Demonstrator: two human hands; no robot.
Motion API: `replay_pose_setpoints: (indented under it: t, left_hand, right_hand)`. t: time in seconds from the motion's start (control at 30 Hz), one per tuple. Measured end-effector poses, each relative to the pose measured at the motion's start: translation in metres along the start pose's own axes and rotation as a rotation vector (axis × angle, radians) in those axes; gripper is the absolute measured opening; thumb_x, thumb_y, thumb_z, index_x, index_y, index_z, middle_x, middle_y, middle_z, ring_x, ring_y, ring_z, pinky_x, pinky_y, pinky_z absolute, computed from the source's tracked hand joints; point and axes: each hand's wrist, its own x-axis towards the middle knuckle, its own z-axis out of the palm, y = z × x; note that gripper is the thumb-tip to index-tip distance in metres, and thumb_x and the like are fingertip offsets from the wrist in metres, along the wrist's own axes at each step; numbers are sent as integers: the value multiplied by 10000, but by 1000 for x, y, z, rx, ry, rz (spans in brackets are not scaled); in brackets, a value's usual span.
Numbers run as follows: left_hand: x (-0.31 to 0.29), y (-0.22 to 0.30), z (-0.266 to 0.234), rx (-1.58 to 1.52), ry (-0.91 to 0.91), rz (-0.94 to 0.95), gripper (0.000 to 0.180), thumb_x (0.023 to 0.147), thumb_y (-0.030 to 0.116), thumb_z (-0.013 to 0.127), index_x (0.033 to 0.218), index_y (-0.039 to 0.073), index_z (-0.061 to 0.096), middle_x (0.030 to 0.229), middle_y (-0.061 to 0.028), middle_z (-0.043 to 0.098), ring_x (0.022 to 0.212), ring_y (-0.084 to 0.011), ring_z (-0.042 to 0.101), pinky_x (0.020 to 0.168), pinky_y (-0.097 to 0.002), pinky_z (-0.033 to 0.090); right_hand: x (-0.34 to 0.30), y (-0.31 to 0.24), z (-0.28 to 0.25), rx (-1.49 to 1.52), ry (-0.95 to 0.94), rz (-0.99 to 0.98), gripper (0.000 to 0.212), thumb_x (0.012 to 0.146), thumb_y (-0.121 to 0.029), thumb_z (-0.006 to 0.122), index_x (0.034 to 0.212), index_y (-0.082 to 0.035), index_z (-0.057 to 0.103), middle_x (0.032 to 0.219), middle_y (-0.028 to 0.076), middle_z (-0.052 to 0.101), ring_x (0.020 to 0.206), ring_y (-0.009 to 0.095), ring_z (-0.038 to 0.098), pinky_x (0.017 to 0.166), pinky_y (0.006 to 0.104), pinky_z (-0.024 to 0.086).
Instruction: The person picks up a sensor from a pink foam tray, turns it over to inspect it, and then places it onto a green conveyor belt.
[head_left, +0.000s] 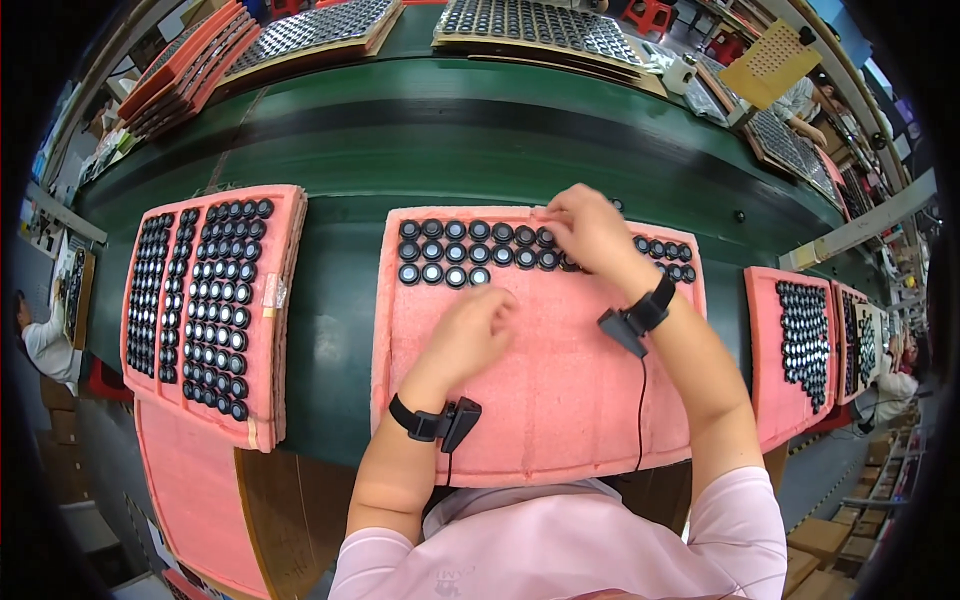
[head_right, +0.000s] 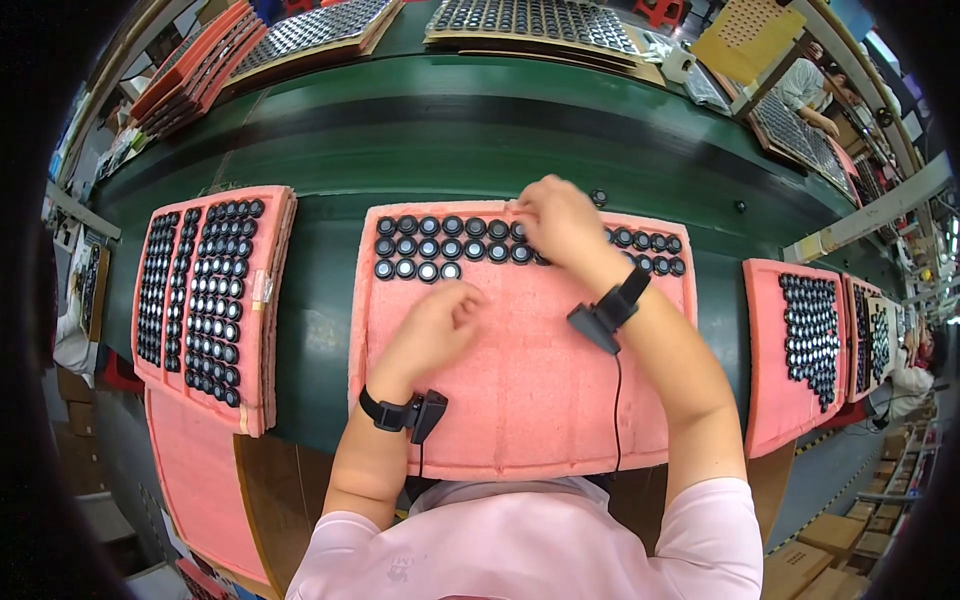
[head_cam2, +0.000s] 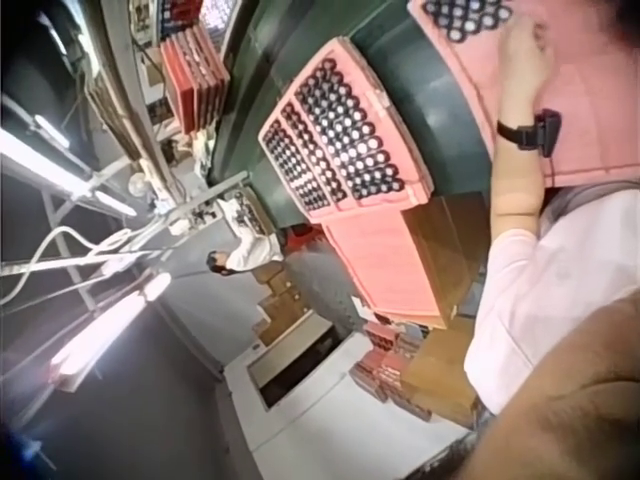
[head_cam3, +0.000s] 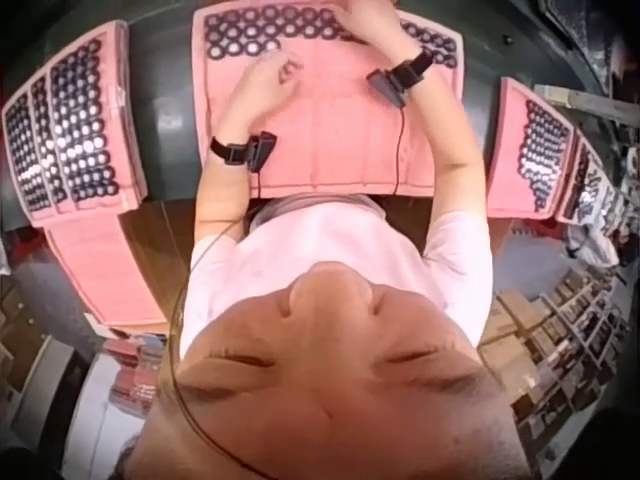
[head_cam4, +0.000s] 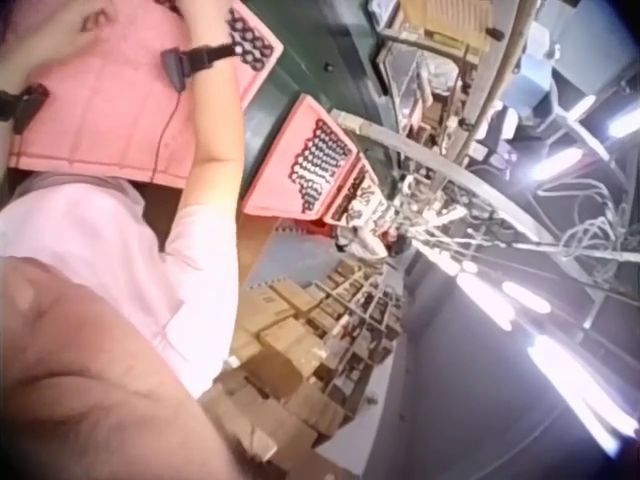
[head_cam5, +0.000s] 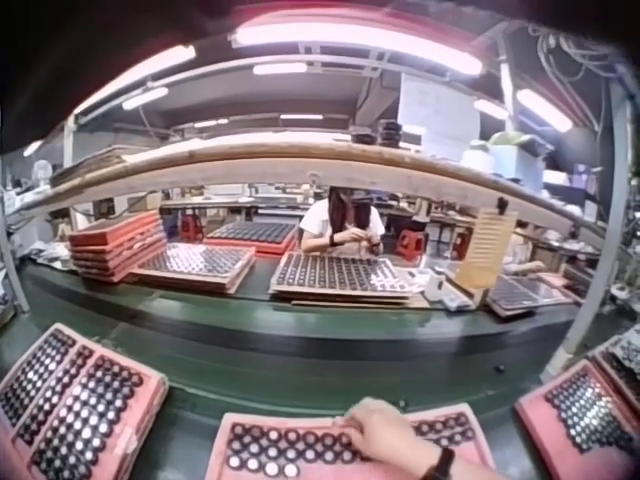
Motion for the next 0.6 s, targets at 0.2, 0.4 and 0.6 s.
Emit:
replay_pose_setpoints:
  t: [0.2,0.4,0.6]
  left_hand:
    - [-2,3,12,-130,-336,-1,202,786,40,694,983,21,655,862,-98,652,756,-199,635,678,-309,518]
    - [-2,-1,16,-100,-305,21,189,800,66,696,979,19,658,855,-103,659,752,-209,642,678,-315,523]
    - [-4,-2,17,-43,-289,76,183,811,95,700,972,18,658,875,-115,661,769,-233,649,688,-335,530]
  right_hand:
    - [20,65,-19,-332,-174,349,298,795,-253,741,1005,-56,666,1060,143,656,1008,328,637,853,432,520]
    - [32,85,-19,-371,-430,613,398,829,-313,751,1058,-10,631,1103,180,662,914,327,673,812,422,537]
    - [-4,34,-20,508,-172,431,287,834,-84,716,1066,-1,569,988,107,643,795,182,656,717,288,541]
